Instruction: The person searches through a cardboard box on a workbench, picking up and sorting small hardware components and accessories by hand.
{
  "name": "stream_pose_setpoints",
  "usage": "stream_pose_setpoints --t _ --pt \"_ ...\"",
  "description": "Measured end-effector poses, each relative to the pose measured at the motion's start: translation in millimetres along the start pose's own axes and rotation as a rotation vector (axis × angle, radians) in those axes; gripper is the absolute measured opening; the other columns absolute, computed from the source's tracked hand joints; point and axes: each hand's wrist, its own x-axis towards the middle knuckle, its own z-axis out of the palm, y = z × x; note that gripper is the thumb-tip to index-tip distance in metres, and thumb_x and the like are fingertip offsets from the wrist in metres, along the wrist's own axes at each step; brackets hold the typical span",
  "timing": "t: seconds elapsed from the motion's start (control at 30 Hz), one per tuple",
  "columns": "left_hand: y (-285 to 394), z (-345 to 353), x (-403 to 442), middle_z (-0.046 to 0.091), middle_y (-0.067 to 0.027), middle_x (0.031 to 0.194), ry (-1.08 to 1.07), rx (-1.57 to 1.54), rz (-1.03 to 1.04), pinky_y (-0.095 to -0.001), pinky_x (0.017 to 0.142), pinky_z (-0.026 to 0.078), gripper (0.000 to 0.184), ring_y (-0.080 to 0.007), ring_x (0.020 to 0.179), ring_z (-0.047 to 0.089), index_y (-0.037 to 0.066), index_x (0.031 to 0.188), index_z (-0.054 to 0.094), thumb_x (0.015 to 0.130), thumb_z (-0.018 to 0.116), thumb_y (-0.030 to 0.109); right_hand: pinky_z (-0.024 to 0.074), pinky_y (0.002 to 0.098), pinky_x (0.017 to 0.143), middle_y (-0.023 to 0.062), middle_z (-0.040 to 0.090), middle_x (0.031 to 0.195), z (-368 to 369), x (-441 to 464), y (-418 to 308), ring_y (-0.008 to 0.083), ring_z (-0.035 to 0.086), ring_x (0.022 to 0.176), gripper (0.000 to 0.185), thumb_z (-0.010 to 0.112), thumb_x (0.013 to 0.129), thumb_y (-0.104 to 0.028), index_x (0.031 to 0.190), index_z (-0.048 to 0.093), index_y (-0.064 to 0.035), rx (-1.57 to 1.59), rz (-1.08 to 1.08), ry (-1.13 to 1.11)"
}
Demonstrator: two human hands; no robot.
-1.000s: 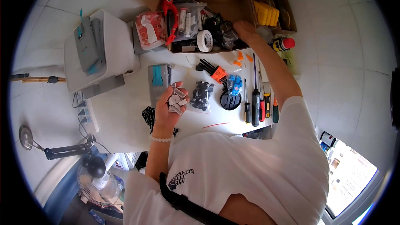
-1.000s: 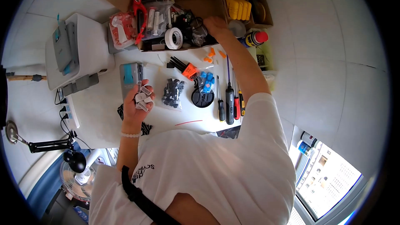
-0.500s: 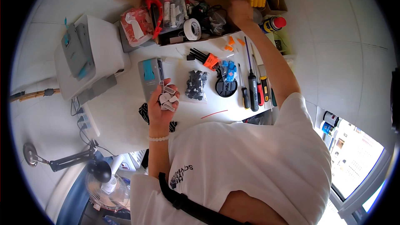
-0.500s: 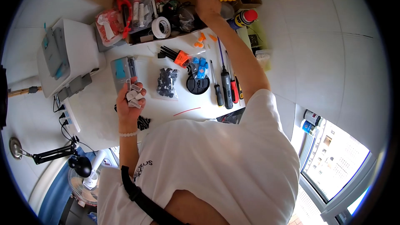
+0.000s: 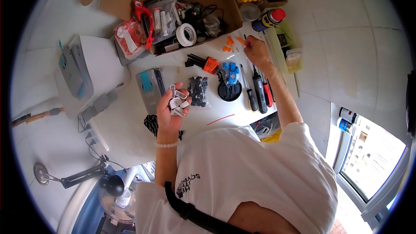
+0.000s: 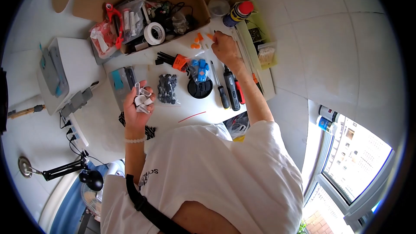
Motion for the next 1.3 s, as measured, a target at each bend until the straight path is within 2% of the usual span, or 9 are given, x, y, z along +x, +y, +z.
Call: stream_pose_setpoints --t 0.3,0.43,0.5,0.6,0.83,1.0,1.13,1.23,1.3 --pt "-2 8 1 0.061 -0.0133 0.090 0.037 -0.041 0.011 -0.0278 0.046 0.048 0.035 -0.0259 0.074 0.058 0.002 0.113 0.052 0.092 0.046 0.028 0.0491 0.0400 0.072 0.0219 0.060 0.090 24 9 12 0.0363 0.059 0.079 0.019 0.055 0.071 0.004 0.086 0.065 0.0003 -0.070 -0.161 0.108" --pt "-4 6 3 0.061 -0.0137 0.089 0.042 -0.050 0.008 -0.0276 0.046 0.048 0.034 -0.0262 0.074 0.058 0.002 0.113 0.052 0.092 0.045 0.028 0.0495 0.0395 0.073 0.0216 0.060 0.090 25 19 12 0.0369 0.059 0.080 0.020 0.056 0.070 0.004 0.089 0.064 0.0011 -0.059 -0.191 0.133" --pt "-6 9 5 0.061 -0.0138 0.089 0.043 -0.045 0.007 -0.0277 0.046 0.048 0.034 -0.0263 0.074 0.058 0.002 0.113 0.052 0.092 0.045 0.028 0.0476 0.0408 0.073 0.0218 0.061 0.087 29 23 12 0.0384 0.058 0.081 0.021 0.051 0.073 0.006 0.089 0.063 0.0012 -0.024 -0.164 0.139" --pt "-6 13 8 0.061 -0.0140 0.090 0.047 -0.043 0.003 -0.0279 0.047 0.049 0.034 -0.0265 0.075 0.058 0.002 0.113 0.052 0.092 0.044 0.027 0.0475 0.0410 0.074 0.0219 0.061 0.090 35 25 13 0.0387 0.058 0.084 0.024 0.050 0.073 0.006 0.093 0.063 0.0010 -0.190 -0.161 0.030" --pt "-5 17 13 0.060 -0.0148 0.092 0.042 -0.039 -0.001 -0.0273 0.047 0.049 0.034 -0.0259 0.076 0.058 0.002 0.114 0.052 0.093 0.043 0.027 0.0482 0.0390 0.078 0.0217 0.060 0.090 32 12 3 0.0379 0.058 0.085 0.020 0.052 0.074 0.005 0.091 0.061 0.0019 -0.079 -0.142 -0.091" --pt "-4 12 16 0.060 -0.0147 0.091 0.042 -0.030 0.003 -0.0273 0.047 0.050 0.034 -0.0257 0.076 0.058 0.002 0.114 0.052 0.093 0.043 0.027 0.0494 0.0402 0.073 0.0180 0.060 0.091 23 14 -10 0.0360 0.059 0.083 0.018 0.052 0.077 0.000 0.092 0.063 -0.0017 -0.020 -0.198 0.078" --pt "3 6 18 0.059 -0.0132 0.092 0.048 -0.023 0.009 -0.0276 0.049 0.048 0.035 -0.0254 0.078 0.056 0.002 0.115 0.053 0.093 0.044 0.029 0.0502 0.0406 0.073 0.0148 0.060 0.097 14 4 -29 0.0343 0.060 0.084 0.020 0.055 0.077 -0.006 0.096 0.063 -0.0041 -0.009 -0.242 -0.042" --pt "8 5 20 0.059 -0.0134 0.093 0.033 -0.021 0.017 -0.0275 0.050 0.048 0.036 -0.0254 0.078 0.056 0.002 0.114 0.053 0.093 0.044 0.029 0.0509 0.0398 0.077 0.0098 0.056 0.112 18 -5 -44 0.0305 0.061 0.092 0.035 0.062 0.072 -0.013 0.107 0.059 -0.0074 -0.192 -0.257 -0.075" --pt "11 11 19 0.060 -0.0139 0.094 0.054 -0.003 0.021 -0.0272 0.050 0.048 0.037 -0.0256 0.077 0.057 0.002 0.115 0.053 0.093 0.044 0.030 0.0511 0.0405 0.077 0.0106 0.054 0.115 22 -11 -50 0.0306 0.060 0.094 0.042 0.063 0.072 -0.013 0.113 0.056 -0.0085 -0.202 -0.268 -0.075"
